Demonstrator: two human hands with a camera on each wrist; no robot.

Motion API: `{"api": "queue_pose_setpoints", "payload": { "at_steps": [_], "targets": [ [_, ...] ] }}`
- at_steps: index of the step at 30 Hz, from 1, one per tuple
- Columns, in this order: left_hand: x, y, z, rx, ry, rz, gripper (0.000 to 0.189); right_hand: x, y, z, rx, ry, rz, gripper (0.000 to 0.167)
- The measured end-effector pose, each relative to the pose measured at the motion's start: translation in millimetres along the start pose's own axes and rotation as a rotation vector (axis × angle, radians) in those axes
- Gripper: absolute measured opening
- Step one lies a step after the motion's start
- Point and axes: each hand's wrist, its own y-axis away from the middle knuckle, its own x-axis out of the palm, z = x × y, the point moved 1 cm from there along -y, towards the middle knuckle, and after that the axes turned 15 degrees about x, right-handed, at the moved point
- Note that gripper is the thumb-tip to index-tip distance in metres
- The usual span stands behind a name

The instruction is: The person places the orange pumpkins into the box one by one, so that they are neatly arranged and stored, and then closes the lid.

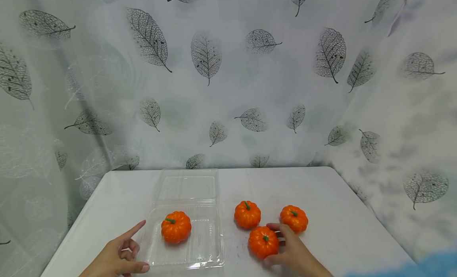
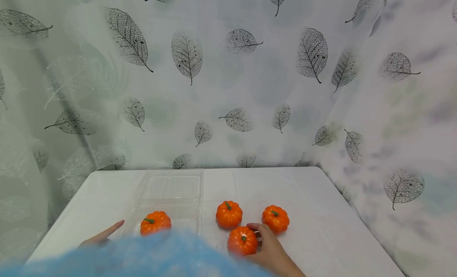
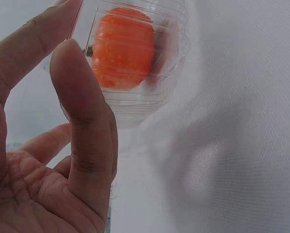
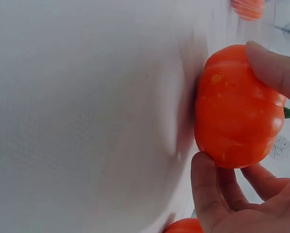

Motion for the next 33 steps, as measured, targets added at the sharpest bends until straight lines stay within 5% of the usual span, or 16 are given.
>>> {"api": "queue_pose_setpoints", "payload": {
  "at_steps": [11, 33],
  "targets": [
    [1.8, 0.7, -9.7, 0.009, 0.006, 0.006, 0.109, 8.9, 3.8, 8.3, -0.032, -0.105, 0.145, 0.086],
    [1.8, 1.1, -3.4, -0.033, -0.009, -0.01, 0.108, 23.1, 11.6, 55.5, -0.042, -0.369, 0.422, 0.075]
  ]
}}
